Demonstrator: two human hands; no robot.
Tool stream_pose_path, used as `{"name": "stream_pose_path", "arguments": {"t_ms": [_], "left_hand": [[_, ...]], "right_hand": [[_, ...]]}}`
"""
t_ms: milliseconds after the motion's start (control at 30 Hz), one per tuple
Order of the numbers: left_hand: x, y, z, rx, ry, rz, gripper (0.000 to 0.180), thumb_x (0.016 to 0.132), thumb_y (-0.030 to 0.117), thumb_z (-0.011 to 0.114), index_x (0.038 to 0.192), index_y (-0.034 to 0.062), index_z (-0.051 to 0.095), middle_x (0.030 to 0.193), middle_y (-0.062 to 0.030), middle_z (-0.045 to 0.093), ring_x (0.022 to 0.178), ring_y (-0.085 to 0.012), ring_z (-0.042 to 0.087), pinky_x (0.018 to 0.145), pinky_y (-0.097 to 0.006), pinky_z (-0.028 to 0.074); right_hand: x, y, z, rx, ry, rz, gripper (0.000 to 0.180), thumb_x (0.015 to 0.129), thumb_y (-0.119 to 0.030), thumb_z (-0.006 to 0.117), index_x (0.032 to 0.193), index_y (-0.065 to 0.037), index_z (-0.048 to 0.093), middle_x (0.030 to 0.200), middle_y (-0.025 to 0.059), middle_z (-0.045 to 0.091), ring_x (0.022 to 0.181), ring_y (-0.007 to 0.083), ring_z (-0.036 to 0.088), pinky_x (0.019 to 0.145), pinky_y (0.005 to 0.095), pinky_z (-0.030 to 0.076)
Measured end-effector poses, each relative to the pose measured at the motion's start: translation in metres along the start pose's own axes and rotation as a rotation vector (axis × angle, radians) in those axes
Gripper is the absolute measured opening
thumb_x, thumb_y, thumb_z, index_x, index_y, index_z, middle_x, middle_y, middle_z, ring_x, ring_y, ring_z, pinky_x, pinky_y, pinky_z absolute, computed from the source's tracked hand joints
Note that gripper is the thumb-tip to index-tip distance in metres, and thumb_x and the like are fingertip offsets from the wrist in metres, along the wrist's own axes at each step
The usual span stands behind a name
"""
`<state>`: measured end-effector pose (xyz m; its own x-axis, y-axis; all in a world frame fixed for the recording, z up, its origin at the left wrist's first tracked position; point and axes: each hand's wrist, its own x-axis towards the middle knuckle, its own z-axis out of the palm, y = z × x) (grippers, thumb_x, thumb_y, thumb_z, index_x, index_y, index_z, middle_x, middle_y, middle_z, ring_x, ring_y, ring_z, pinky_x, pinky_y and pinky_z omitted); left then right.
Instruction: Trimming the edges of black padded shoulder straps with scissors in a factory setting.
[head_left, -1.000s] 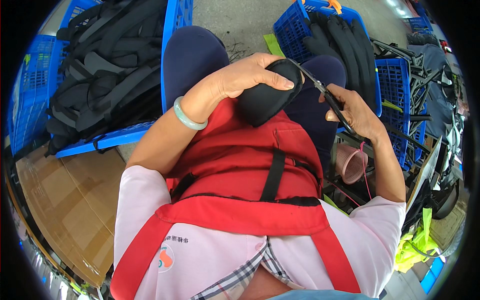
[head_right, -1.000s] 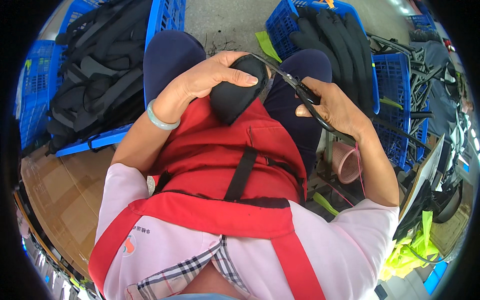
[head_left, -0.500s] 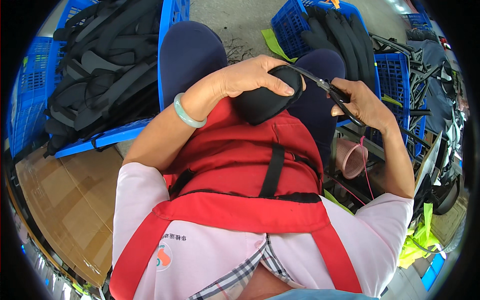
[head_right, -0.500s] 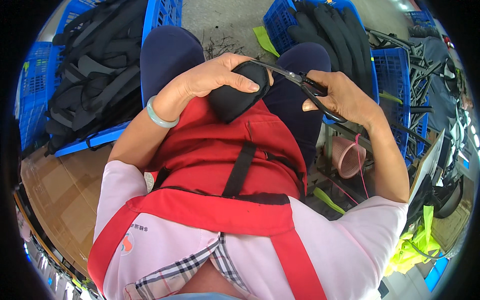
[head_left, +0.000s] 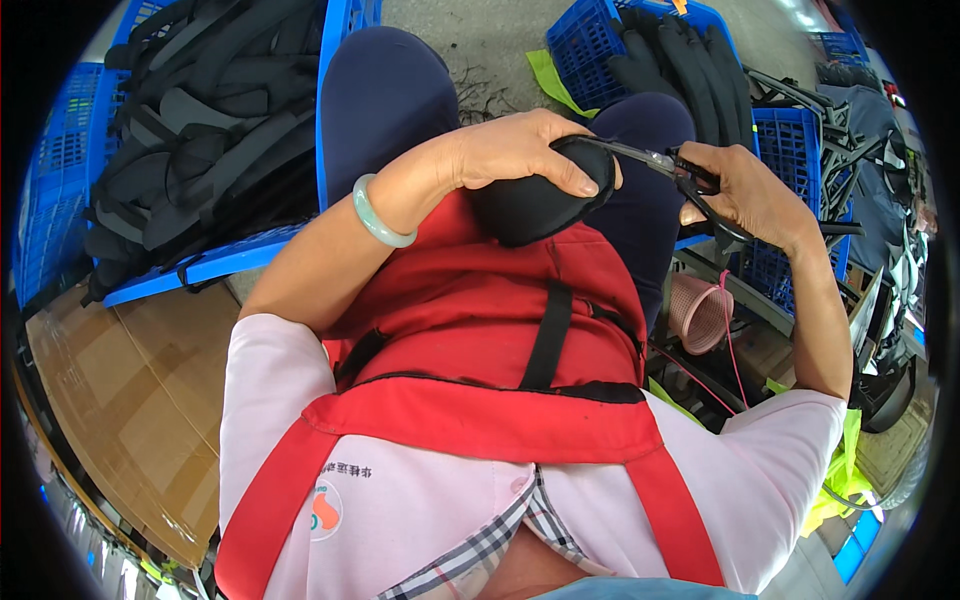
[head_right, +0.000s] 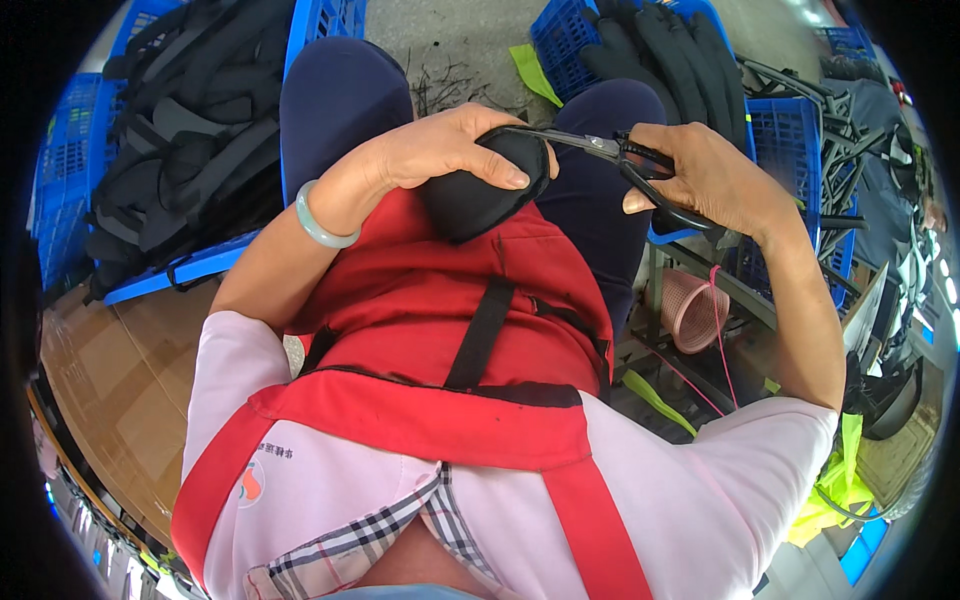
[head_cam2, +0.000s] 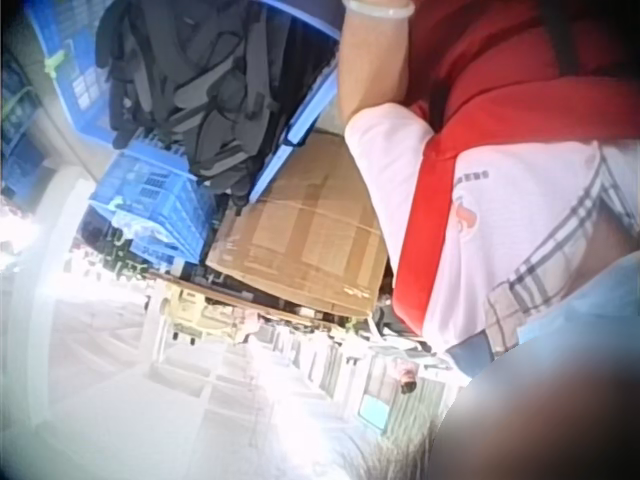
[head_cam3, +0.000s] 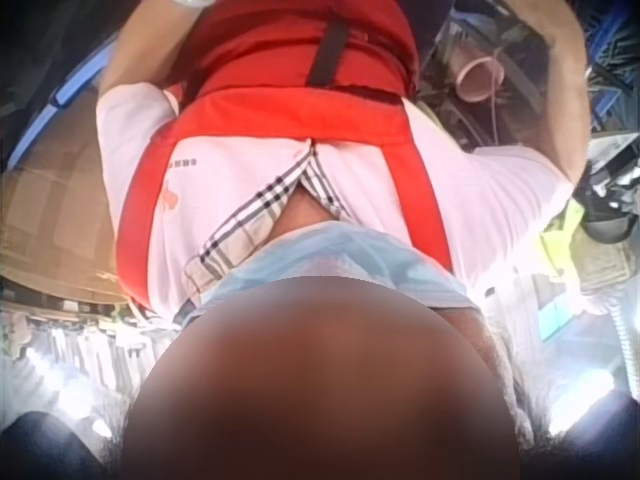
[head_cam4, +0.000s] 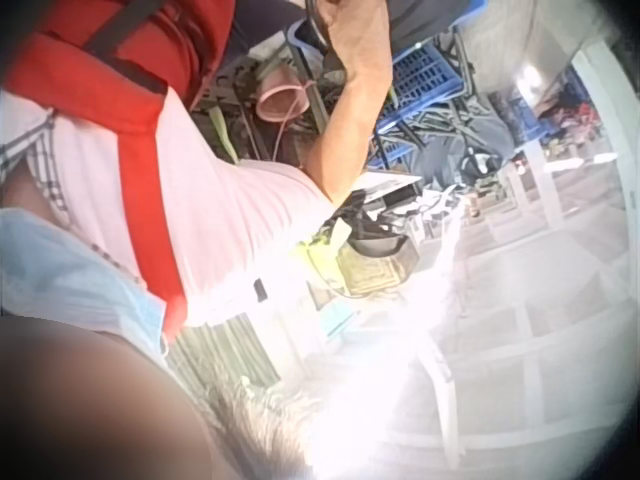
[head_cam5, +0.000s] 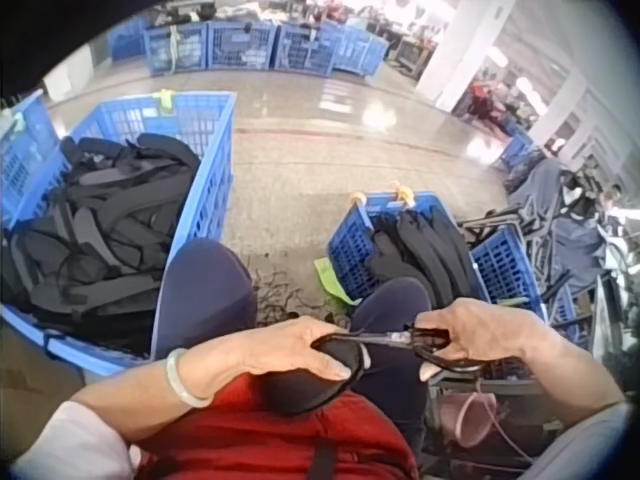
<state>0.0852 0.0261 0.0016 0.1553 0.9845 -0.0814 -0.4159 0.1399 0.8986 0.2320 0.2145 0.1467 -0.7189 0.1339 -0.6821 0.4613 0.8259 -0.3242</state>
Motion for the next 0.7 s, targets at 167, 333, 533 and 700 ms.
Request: {"name": "stream_pose_path", "arguments": {"t_ms": [167,333,533,700], "left_hand": [[0.001,-0.004,0.001,0.022,0.001,-0.043,0.036,0.077,0.017,0.073,0.110,0.0039,0.068,0.098,-0.0018,0.067,0.093,-0.0106,0.057,0.089,-0.023,0.043],[0.001,-0.005,0.004,0.064,-0.003,-0.060,0.034,0.076,0.017,0.073,0.108,0.0061,0.069,0.096,-0.0012,0.067,0.092,-0.0104,0.057,0.088,-0.023,0.042],[-0.001,-0.005,0.006,0.057,0.003,-0.074,0.033,0.075,0.018,0.073,0.106,0.0068,0.071,0.095,-0.0009,0.067,0.090,-0.0100,0.057,0.086,-0.023,0.043],[0.000,-0.005,0.005,0.072,-0.004,-0.061,0.033,0.076,0.017,0.073,0.107,0.0067,0.070,0.095,-0.0009,0.068,0.090,-0.0101,0.058,0.086,-0.023,0.044]], "right_hand": [[0.006,-0.002,-0.006,-0.071,-0.039,-0.048,0.053,0.072,-0.039,0.079,0.080,0.003,0.047,0.059,0.0109,0.039,0.057,0.0248,0.035,0.055,0.0382,0.033],[0.008,-0.005,-0.015,-0.125,-0.056,-0.017,0.060,0.070,-0.048,0.078,0.079,0.003,0.047,0.058,0.0101,0.037,0.056,0.0256,0.034,0.054,0.0399,0.032],[0.016,-0.015,-0.020,-0.237,-0.126,0.002,0.059,0.065,-0.043,0.082,0.079,0.002,0.046,0.058,0.0075,0.035,0.055,0.0183,0.034,0.052,0.0352,0.031],[0.016,-0.012,-0.019,-0.272,-0.080,-0.044,0.061,0.065,-0.046,0.081,0.077,0.001,0.045,0.056,0.0084,0.032,0.054,0.0213,0.033,0.051,0.0374,0.031]]}}
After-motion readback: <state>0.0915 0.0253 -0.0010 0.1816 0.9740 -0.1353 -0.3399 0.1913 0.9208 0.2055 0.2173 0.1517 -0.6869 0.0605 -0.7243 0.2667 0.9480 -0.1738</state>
